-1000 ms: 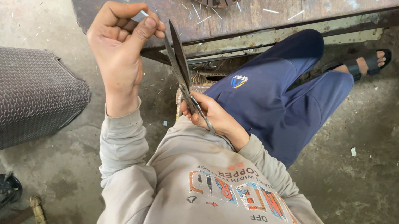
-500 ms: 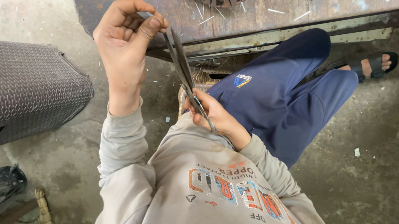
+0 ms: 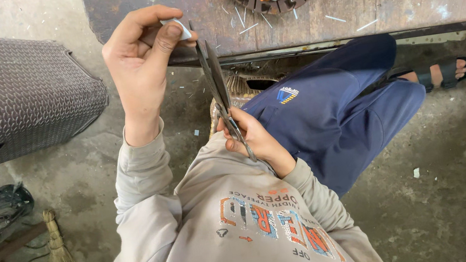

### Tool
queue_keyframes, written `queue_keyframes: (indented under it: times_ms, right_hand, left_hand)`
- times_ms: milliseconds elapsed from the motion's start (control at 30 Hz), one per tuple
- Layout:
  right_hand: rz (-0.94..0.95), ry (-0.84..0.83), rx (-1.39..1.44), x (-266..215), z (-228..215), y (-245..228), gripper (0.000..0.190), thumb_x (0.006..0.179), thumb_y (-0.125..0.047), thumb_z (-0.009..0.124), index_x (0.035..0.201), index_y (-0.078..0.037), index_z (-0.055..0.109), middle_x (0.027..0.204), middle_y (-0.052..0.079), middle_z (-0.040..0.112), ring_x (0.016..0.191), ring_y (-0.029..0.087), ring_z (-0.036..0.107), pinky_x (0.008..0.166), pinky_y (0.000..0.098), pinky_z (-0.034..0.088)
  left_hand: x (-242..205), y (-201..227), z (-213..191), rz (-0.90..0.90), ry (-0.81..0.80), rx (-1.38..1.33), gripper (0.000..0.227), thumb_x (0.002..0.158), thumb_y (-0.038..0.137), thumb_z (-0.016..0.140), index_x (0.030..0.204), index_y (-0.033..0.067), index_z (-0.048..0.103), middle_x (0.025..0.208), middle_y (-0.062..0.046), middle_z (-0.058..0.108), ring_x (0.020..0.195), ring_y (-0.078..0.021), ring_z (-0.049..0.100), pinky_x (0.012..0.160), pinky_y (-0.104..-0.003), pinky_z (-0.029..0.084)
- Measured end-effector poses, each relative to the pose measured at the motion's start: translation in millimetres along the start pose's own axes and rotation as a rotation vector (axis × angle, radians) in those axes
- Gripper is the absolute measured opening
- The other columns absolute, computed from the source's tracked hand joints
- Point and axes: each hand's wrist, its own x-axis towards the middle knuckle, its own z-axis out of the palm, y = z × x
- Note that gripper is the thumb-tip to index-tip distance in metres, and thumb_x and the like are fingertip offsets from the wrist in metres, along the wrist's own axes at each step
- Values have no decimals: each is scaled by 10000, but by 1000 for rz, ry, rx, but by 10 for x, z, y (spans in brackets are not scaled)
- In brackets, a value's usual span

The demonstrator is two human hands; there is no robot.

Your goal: The person cuts small rectangular pieces of white insulating material using scissors and inserts them into the slots of a motor stator. They repeat this process for multiple slots, ensuring the insulation is properly placed between the copper windings.

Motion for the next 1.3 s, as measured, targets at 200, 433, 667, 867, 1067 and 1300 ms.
queue_keyframes:
  times_ms: [200,433,667,867,1067,1300]
  right_hand:
    - [22,15,9,28,-9,5,767,774,-672,832,1149,-39,614,957,-24,549,858,64,504,766,224,429]
    - [27,32,-27,92,-46,50,445,877,-415,826,1019,-75,576,880,-60,527,781,31,468,677,209,397]
    - [146,162,-192,136,14,-6,316,870,-195,840,826,-100,543,683,-87,468,623,14,401,544,221,321]
    - [166,174,-204,191,8,30,347,853,-205,860,803,-100,533,650,-76,479,587,10,408,523,218,324]
    - [123,94,-51,188,-35,81,319,853,-191,840,924,-92,545,742,-80,514,652,4,438,580,206,349]
    - [103,120,-202,229,-9,54,364,877,-171,840,776,-120,494,679,-83,451,615,14,389,540,223,314]
  left_hand:
    - [16,-50,-14,92,-30,105,248,1052,-116,742,1271,-67,636,1177,-87,692,1019,-110,679,923,-211,570]
    - [95,-35,-119,124,-106,174,233,991,-170,757,1189,-60,708,1169,-100,660,944,-110,668,832,-203,563]
    - [86,-21,-87,195,-91,327,231,982,-182,750,1160,-35,760,1140,-109,680,942,-122,684,805,-217,585]
    - [121,5,-109,257,-109,431,208,970,-140,806,1131,-17,763,1099,-107,698,903,-131,681,759,-218,545]
    - [131,-11,-135,279,-118,452,207,961,-113,832,1127,-12,761,1093,-103,704,865,-130,678,722,-225,534]
    - [139,-8,-131,285,-115,480,202,966,-100,839,1129,-11,761,1085,-99,702,878,-140,685,742,-234,551]
